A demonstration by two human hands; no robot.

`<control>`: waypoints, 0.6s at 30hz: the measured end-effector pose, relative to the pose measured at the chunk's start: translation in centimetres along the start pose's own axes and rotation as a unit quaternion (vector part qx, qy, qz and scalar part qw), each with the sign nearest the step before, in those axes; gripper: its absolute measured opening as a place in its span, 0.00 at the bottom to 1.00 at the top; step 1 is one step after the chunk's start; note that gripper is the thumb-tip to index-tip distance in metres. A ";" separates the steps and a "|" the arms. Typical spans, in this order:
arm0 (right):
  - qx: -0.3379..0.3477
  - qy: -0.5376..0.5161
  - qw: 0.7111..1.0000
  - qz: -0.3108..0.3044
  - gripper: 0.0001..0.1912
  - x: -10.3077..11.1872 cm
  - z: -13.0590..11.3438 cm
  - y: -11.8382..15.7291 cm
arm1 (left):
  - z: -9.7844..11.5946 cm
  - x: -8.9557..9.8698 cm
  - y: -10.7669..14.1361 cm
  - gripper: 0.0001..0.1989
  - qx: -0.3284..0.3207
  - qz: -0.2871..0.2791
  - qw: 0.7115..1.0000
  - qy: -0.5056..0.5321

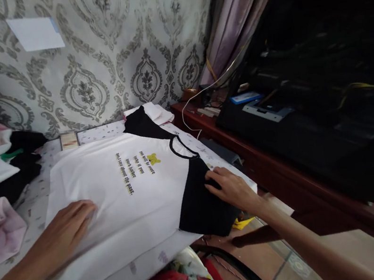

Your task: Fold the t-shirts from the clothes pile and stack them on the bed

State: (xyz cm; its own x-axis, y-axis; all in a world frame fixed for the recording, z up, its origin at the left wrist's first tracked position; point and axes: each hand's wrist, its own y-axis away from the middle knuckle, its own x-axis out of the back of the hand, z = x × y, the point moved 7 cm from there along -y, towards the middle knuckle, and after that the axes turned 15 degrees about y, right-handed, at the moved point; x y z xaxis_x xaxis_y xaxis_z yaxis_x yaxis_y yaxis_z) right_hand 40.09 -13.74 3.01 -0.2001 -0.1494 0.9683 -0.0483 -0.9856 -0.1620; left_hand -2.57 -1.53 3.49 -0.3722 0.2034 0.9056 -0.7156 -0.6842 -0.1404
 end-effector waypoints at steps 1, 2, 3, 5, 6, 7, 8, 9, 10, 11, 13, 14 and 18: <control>-0.027 0.001 1.000 -0.005 0.09 -0.2 0.8 1.0 | -0.3 -0.5 -0.3 0.23 -0.003 0.007 1.000 -0.006; -0.056 -0.002 0.998 -0.008 0.09 -0.4 1.5 2.0 | -0.9 -1.0 -0.5 0.23 -0.005 0.020 1.000 -0.011; -0.083 -0.009 0.997 -0.007 0.10 -0.4 2.0 2.9 | -1.6 -1.4 -0.6 0.24 -0.007 0.031 0.999 -0.015; -0.127 -0.030 0.991 0.003 0.13 -0.5 2.7 4.1 | -2.7 -2.1 -0.5 0.24 -0.011 0.046 0.999 -0.017; -0.142 -0.042 0.989 0.009 0.15 -0.5 2.7 4.4 | -3.1 -2.4 -0.4 0.24 -0.011 0.050 0.999 -0.019; -0.151 -0.053 0.987 0.012 0.15 -0.6 2.6 4.6 | -3.4 -2.6 -0.3 0.25 -0.007 0.053 0.998 -0.023; -0.153 -0.063 0.986 0.011 0.16 -0.7 2.4 4.6 | -3.6 -2.7 -0.1 0.25 0.001 0.054 0.998 -0.030; -0.151 -0.073 0.986 0.010 0.16 -0.8 2.1 4.6 | -3.8 -2.7 0.1 0.25 0.015 0.054 0.998 -0.038; -0.147 -0.085 0.985 0.014 0.17 -0.8 1.8 4.6 | -4.0 -2.7 0.4 0.26 0.033 0.053 0.997 -0.047; -0.143 -0.099 0.984 0.022 0.17 -0.8 1.6 4.7 | -4.3 -2.6 0.7 0.26 0.055 0.051 0.996 -0.056; -0.157 -0.132 0.978 0.041 0.18 -0.9 1.7 5.2 | -5.2 -2.0 1.5 0.27 0.107 0.048 0.990 -0.074; -0.174 -0.148 0.973 0.040 0.18 -1.2 2.2 5.6 | -5.8 -1.6 2.0 0.28 0.135 0.049 0.986 -0.082; -0.189 -0.209 0.959 -0.013 0.15 -3.5 3.9 6.5 | -8.6 0.3 4.1 0.29 0.225 0.051 0.967 -0.104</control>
State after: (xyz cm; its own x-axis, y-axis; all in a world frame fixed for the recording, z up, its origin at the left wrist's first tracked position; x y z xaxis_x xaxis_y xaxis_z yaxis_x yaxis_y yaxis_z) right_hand 44.25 -19.96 -0.68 0.2119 -0.2218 0.9518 -0.4156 -0.9019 -0.1177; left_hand -10.73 1.72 -0.20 -0.2666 0.0053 0.9638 -0.3340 -0.9385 -0.0873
